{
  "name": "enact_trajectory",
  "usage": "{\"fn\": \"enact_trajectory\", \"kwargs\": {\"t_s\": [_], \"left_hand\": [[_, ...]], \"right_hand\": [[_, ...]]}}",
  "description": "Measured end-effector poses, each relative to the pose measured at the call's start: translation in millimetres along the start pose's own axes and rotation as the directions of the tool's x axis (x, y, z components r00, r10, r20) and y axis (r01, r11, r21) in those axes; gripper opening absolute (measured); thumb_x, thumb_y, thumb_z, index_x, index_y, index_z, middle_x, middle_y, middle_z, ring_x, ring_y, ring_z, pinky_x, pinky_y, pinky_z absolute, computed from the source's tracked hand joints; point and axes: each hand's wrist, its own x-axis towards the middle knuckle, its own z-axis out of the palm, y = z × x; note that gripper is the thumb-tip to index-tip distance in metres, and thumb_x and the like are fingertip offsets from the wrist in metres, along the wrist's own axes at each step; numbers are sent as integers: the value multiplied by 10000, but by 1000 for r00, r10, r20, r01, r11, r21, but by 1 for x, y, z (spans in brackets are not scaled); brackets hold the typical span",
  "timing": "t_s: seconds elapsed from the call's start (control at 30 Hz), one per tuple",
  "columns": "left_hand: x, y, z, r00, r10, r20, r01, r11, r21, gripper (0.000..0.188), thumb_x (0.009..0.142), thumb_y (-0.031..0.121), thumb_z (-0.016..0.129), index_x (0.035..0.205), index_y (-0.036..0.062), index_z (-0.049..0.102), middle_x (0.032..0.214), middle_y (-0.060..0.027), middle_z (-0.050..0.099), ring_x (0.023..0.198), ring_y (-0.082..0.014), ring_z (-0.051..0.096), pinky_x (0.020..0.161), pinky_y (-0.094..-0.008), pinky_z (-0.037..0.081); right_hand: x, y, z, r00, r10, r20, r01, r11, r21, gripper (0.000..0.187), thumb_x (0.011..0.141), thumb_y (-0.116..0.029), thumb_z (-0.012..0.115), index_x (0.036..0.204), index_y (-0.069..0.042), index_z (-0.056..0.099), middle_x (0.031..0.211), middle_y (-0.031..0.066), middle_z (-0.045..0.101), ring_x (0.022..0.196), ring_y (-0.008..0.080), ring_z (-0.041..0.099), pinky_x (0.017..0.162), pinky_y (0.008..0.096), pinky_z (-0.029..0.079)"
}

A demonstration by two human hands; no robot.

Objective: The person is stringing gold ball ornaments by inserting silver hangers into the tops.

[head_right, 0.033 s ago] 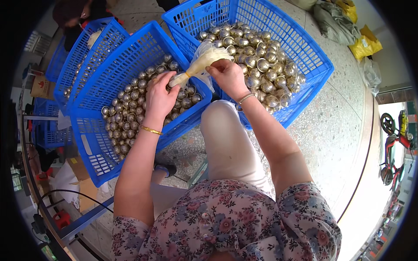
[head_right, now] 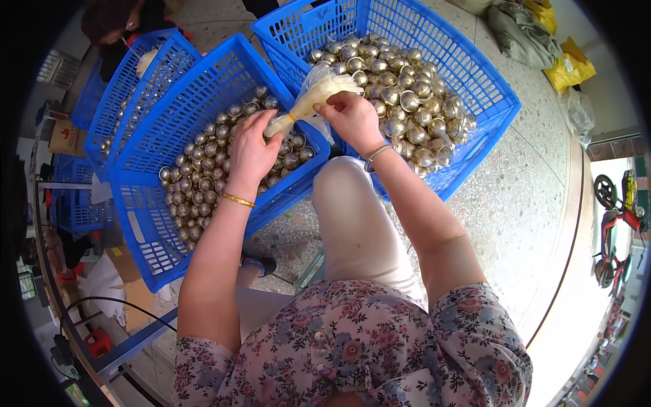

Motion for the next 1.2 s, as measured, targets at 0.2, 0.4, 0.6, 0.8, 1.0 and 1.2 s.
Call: {"fn": "enact_trajectory", "kwargs": {"t_s": [0.2, 0.4, 0.6, 0.8, 1.0, 1.2], "left_hand": [[17, 3, 36, 986, 109, 126, -144, 940, 309, 372, 725, 218, 674, 1052, 66, 584, 1004, -88, 622, 966, -262, 561, 835, -405, 421], [19, 6, 36, 971, 68, 229, -153, 913, 377, 206, 794, 166, 598, 974, 70, 625, 878, -84, 645, 897, -258, 590, 792, -423, 431], [20, 3, 43, 968, 85, 238, -183, 885, 429, 217, 790, 165, 601, 984, 71, 621, 906, -82, 644, 934, -264, 581, 827, -419, 420], [12, -2, 37, 983, 164, 84, -184, 914, 361, 253, 765, 157, 629, 997, 57, 618, 977, -90, 630, 937, -272, 574, 839, -397, 428], [-13, 40, -7, 995, 37, 89, 6, 898, -440, 299, 820, 264, 637, 969, 5, 624, 879, -90, 630, 812, -198, 585, 704, -290, 462], [-90, 77, -36, 880, -310, 359, 427, 188, -885, 230, 902, 155, 542, 992, -43, 616, 816, -59, 633, 708, -99, 565, 611, -223, 440]], "right_hand": [[17, -3, 7, 994, 60, 88, -83, 956, 282, 216, 777, -221, 684, 852, -19, 664, 780, 69, 660, 672, 129, 596, 628, 275, 485], [14, -5, -21, 900, 24, 435, -410, 384, 827, 66, 881, -79, 538, 904, -23, 566, 866, 68, 643, 592, 97, 524, 585, 238, 471], [21, 5, -49, 956, -85, 280, -283, -25, 959, 100, 894, -108, 518, 865, -17, 551, 798, 59, 595, 667, 126, 542, 622, 245, 476], [8, -23, -129, 970, -240, 23, 3, 105, 994, 103, 903, -127, 508, 911, -27, 534, 865, 85, 595, 657, 108, 558, 646, 233, 483], [-58, -48, -78, 845, -257, 469, -178, 692, 700, 91, 882, -103, 548, 873, -13, 537, 705, 57, 607, 588, 114, 599, 556, 227, 501], [-115, -51, -11, 775, -360, 519, 27, 840, 542, 119, 847, -22, 546, 955, 18, 575, 803, 43, 616, 683, 78, 588, 598, 226, 492]]}}
